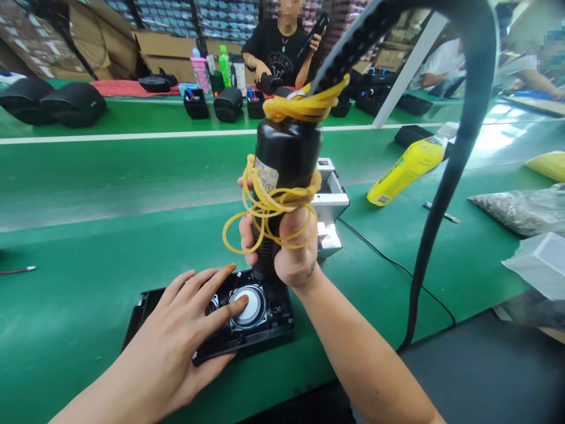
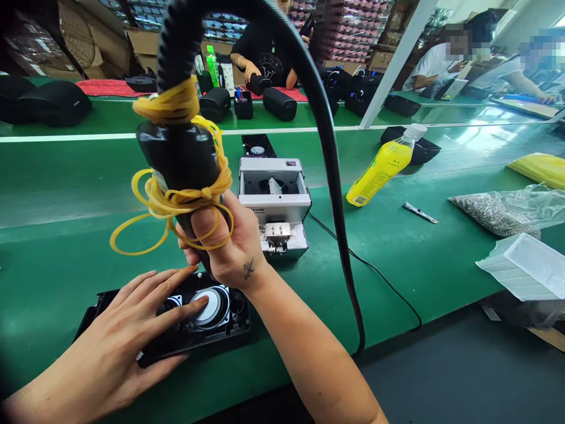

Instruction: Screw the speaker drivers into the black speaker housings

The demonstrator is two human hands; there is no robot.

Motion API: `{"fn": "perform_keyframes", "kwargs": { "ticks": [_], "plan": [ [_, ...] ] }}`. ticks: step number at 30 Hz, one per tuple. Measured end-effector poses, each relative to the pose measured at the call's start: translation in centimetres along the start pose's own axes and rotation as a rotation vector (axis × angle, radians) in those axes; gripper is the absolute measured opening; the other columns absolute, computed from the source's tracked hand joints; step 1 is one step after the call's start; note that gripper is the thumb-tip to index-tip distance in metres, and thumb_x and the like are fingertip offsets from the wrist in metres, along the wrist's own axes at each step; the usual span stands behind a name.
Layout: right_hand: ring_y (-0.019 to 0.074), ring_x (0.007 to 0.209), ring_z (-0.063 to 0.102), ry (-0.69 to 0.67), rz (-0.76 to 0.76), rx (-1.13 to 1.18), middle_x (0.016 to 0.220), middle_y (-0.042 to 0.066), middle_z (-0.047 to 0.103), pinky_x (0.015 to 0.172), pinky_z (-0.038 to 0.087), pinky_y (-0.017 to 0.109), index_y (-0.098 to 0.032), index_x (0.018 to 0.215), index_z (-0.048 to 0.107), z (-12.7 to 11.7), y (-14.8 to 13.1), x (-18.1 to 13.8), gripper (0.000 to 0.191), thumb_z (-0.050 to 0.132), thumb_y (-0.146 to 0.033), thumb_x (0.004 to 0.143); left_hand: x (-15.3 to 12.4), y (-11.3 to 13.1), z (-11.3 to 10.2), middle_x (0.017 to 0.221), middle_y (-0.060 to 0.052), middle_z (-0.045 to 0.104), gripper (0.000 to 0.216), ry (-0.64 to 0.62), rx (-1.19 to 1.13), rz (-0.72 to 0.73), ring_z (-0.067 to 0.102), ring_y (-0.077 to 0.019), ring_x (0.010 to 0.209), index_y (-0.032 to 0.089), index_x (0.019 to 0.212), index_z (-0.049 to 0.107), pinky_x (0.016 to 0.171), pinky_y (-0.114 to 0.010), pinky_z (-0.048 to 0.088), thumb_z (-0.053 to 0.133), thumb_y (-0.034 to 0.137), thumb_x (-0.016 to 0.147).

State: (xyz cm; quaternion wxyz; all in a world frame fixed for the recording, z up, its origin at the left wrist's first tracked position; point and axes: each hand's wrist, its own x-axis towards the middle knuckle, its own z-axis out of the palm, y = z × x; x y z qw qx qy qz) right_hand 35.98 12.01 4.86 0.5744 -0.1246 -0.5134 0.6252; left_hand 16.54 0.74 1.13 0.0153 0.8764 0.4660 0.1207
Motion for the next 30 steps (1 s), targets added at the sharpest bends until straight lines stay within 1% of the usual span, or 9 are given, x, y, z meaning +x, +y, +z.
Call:
{"fn": "perform_keyframes", "kwargs": {
  "ticks": [3,7,12,15,18,21,26,30],
  "plan": [
    [0.0139,0.052,0.049,-0.028,-0.021,0.015,0.071,-0.004,0.051,0.045,0.044,0.028,-0.029,0.101,0.053,-0.1,0.0,0.0,0.048,0.064,-0.076,0.094,-0.1,-0.1,0.1,0.17,-0.005,0.042,0.053,0.001,-0.003,0.002,0.049,-0.0372,0.146,0.039,0.143,0.063,0.12,-0.064,0.043,0.068,0.034,0.091],
    [0.013,0.051,0.049,-0.049,-0.027,0.022,0.073,-0.004,0.052,0.044,0.041,0.028,-0.028,0.101,0.053,0.0,0.0,-0.2,0.052,0.065,-0.078,0.093,-0.2,-0.1,0.2,0.171,-0.005,0.041,0.053,-0.004,0.002,0.003,0.049,-0.0369,0.146,0.04,0.144,0.062,0.119,-0.064,0.044,0.067,0.035,0.091],
    [0.0138,0.05,0.051,-0.074,-0.033,-0.087,0.074,-0.002,0.055,0.045,0.044,0.03,-0.029,0.097,0.049,-0.1,-0.2,-0.2,0.048,0.056,-0.077,0.098,-0.1,-0.1,0.0,0.17,-0.006,0.039,0.051,0.003,0.02,0.022,0.048,-0.036,0.145,0.039,0.143,0.061,0.118,-0.065,0.042,0.065,0.035,0.093],
    [0.0139,0.051,0.053,-0.105,-0.038,-0.092,0.076,-0.001,0.056,0.046,0.045,0.03,-0.028,0.1,0.049,-0.3,0.0,-0.1,0.05,0.057,-0.077,0.098,0.0,-0.1,-0.1,0.172,-0.005,0.037,0.05,0.011,0.021,0.029,0.049,-0.0364,0.144,0.039,0.144,0.061,0.117,-0.065,0.042,0.064,0.035,0.094],
    [0.0134,0.052,0.052,-0.151,-0.049,-0.072,0.075,-0.002,0.055,0.046,0.046,0.029,-0.026,0.101,0.05,-0.5,0.4,0.0,0.051,0.061,-0.076,0.096,0.0,-0.2,0.0,0.167,-0.007,0.042,0.05,0.016,0.005,0.029,0.051,-0.0364,0.142,0.039,0.144,0.062,0.116,-0.064,0.044,0.064,0.036,0.094],
    [0.0123,0.049,0.05,-0.167,-0.046,-0.051,0.073,-0.003,0.053,0.045,0.045,0.028,-0.025,0.101,0.052,-0.5,1.0,-0.1,0.052,0.06,-0.076,0.096,0.0,-0.3,0.2,0.16,-0.009,0.049,0.051,0.011,-0.008,0.023,0.052,-0.0364,0.141,0.039,0.143,0.062,0.117,-0.064,0.044,0.065,0.035,0.092],
    [0.0116,0.044,0.048,-0.138,-0.003,0.054,0.069,-0.004,0.055,0.042,0.044,0.028,-0.023,0.099,0.055,-0.4,2.0,-0.4,0.057,0.071,-0.077,0.089,0.0,-0.2,0.2,0.16,-0.009,0.049,0.053,0.025,0.0,0.03,0.049,-0.0346,0.144,0.036,0.143,0.061,0.121,-0.061,0.042,0.064,0.029,0.09],
    [0.0128,0.045,0.051,-0.152,-0.016,0.077,0.068,-0.003,0.059,0.042,0.045,0.029,-0.022,0.096,0.058,-0.8,2.6,-0.7,0.053,0.071,-0.073,0.092,0.4,0.2,-0.3,0.156,-0.011,0.05,0.053,0.054,0.061,0.066,0.047,-0.0348,0.143,0.033,0.143,0.059,0.12,-0.059,0.042,0.06,0.028,0.091]
  ]
}}
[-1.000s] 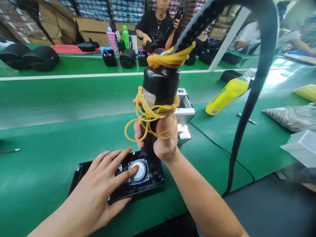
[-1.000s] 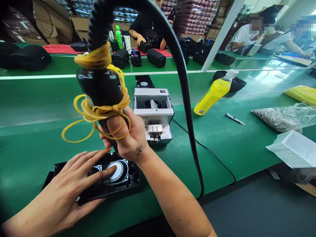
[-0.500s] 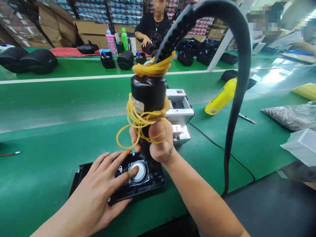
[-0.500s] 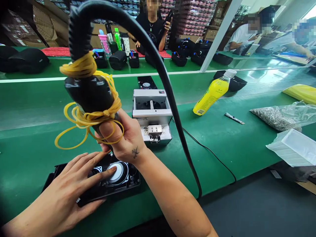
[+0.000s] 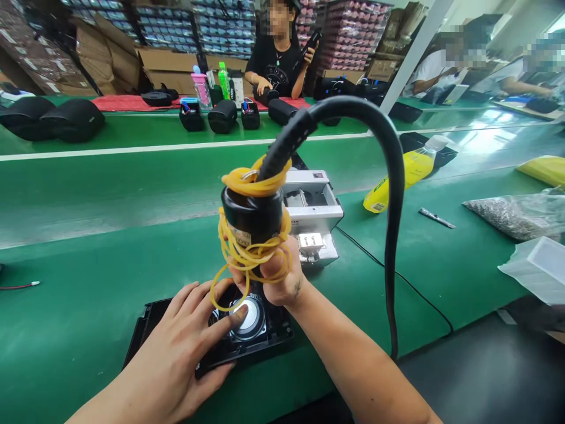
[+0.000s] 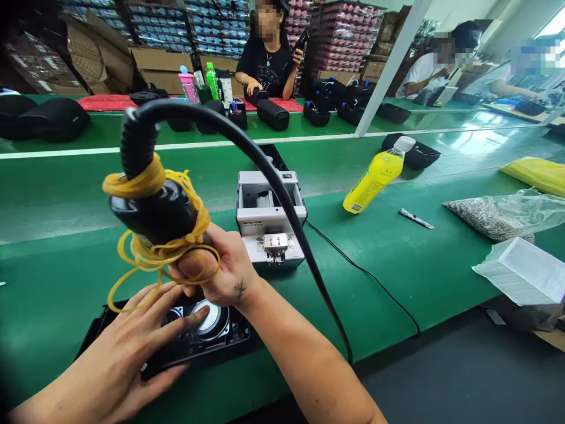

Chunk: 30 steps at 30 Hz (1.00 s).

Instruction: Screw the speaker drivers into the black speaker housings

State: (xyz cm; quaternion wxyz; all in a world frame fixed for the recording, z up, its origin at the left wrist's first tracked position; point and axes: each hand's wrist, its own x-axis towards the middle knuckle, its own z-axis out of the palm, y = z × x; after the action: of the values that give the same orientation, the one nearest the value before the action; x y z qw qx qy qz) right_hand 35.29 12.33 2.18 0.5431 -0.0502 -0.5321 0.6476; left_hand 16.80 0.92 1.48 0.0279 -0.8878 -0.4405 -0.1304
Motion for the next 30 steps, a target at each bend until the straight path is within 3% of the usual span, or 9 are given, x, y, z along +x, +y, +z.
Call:
{"fn": "perform_keyframes", "kwargs": {
  "ticks": [5,10,15,18,20,23,26,30],
  "plan": [
    [0.0121,0.044,0.049,0.008,-0.025,-0.004,0.066,-0.004,0.058,0.041,0.042,0.028,-0.023,0.093,0.058,-0.1,0.3,-0.2,0.049,0.071,-0.071,0.093,0.0,0.2,0.0,0.159,-0.011,0.046,0.05,0.014,0.037,0.006,0.046,-0.0352,0.143,0.031,0.142,0.058,0.119,-0.056,0.04,0.056,0.028,0.092],
    [0.0129,0.045,0.049,-0.003,-0.041,-0.054,0.067,-0.005,0.055,0.044,0.044,0.029,-0.027,0.097,0.057,0.9,-0.5,0.1,0.046,0.063,-0.072,0.096,-1.1,-1.0,1.7,0.166,-0.009,0.041,0.06,0.081,0.053,0.063,0.042,-0.035,0.147,0.032,0.146,0.056,0.121,-0.052,0.031,0.062,0.028,0.087],
    [0.014,0.041,0.049,0.145,-0.169,-0.086,0.065,-0.006,0.058,0.035,0.041,0.026,-0.029,0.101,0.063,0.5,-6.5,0.9,0.047,0.072,-0.074,0.088,-1.6,-2.2,3.1,0.169,-0.01,0.04,0.076,0.121,0.085,0.144,0.05,-0.0355,0.14,0.034,0.15,0.056,0.113,-0.049,0.036,0.071,0.028,0.076],
    [0.0127,0.04,0.047,0.327,-0.354,-0.22,0.065,-0.005,0.061,0.033,0.039,0.024,-0.027,0.116,0.067,-0.9,-10.5,1.6,0.062,0.076,-0.079,0.083,-1.4,-1.9,3.3,0.173,-0.008,0.036,0.074,0.138,0.051,0.136,0.05,-0.0344,0.141,0.036,0.149,0.056,0.113,-0.05,0.037,0.072,0.026,0.078],
    [0.0121,0.039,0.045,0.448,-0.43,-0.347,0.063,-0.006,0.058,0.033,0.037,0.024,-0.024,0.115,0.067,-2.1,-11.6,1.9,0.064,0.07,-0.082,0.086,-1.3,-1.7,3.4,0.174,-0.007,0.034,0.073,0.143,0.02,0.11,0.05,-0.0341,0.143,0.037,0.149,0.056,0.113,-0.051,0.039,0.071,0.024,0.078],
    [0.0123,0.038,0.043,0.539,-0.429,-0.481,0.061,-0.006,0.054,0.034,0.035,0.025,-0.024,0.113,0.065,-3.5,-11.3,2.1,0.067,0.06,-0.086,0.09,-1.1,-1.8,3.7,0.175,-0.007,0.033,0.076,0.144,0.019,0.132,0.05,-0.0342,0.143,0.038,0.15,0.054,0.108,-0.051,0.045,0.074,0.027,0.078],
    [0.0128,0.039,0.043,0.523,-0.4,-0.514,0.061,-0.006,0.054,0.036,0.036,0.026,-0.023,0.114,0.062,-4.3,-10.2,2.0,0.068,0.057,-0.087,0.091,-1.0,-2.1,3.7,0.176,-0.009,0.031,0.08,0.143,0.047,0.181,0.049,-0.035,0.145,0.037,0.154,0.05,0.106,-0.05,0.047,0.077,0.035,0.079],
    [0.0129,0.039,0.044,0.511,-0.392,-0.516,0.062,-0.006,0.054,0.036,0.037,0.026,-0.023,0.114,0.062,-4.7,-9.8,1.8,0.066,0.056,-0.085,0.092,-1.4,-1.7,3.6,0.179,-0.006,0.025,0.074,0.154,0.034,0.119,0.042,-0.0343,0.152,0.039,0.154,0.048,0.117,-0.052,0.037,0.071,0.039,0.084]
  ]
}}
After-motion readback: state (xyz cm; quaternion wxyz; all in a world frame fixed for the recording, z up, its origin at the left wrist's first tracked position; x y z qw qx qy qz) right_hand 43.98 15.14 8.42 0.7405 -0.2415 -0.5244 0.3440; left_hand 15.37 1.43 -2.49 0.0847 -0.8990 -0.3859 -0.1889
